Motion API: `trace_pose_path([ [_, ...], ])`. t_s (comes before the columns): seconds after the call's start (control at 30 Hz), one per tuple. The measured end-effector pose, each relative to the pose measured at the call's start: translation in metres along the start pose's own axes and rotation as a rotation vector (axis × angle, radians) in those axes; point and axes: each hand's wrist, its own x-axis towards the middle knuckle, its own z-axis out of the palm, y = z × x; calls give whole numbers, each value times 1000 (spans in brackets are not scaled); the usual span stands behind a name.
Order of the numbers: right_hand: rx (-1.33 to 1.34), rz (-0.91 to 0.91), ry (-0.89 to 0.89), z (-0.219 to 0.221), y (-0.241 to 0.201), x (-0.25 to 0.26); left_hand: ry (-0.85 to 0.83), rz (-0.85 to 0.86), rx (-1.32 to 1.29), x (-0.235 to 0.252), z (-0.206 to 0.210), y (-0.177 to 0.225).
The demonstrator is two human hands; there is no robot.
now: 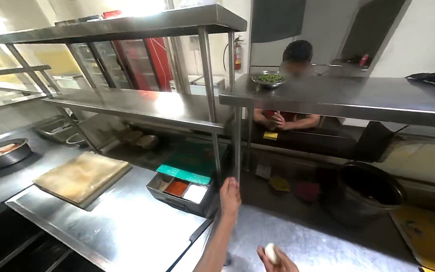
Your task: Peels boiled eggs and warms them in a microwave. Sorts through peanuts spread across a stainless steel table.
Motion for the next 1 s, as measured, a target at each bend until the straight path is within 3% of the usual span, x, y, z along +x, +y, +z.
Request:
trace_pose_path([
  [0.23, -264, -129, -180, 123, -19, 66, -79, -5, -14, -57, -31, 29],
  [0.43, 82, -55, -198, 202, -27, 68, -93, -16, -71, -78, -30, 26],
  [0.6, 190, -55, -376, 228, -31, 59, -130, -83, -144, -88, -21, 34],
  [0.77, 133, -99, -549, 236, -38, 55, -141, -96, -146, -88, -20, 35],
  [1.0, 87, -140, -548, 237, -44, 50, -171, -67, -128, -86, -19, 30],
])
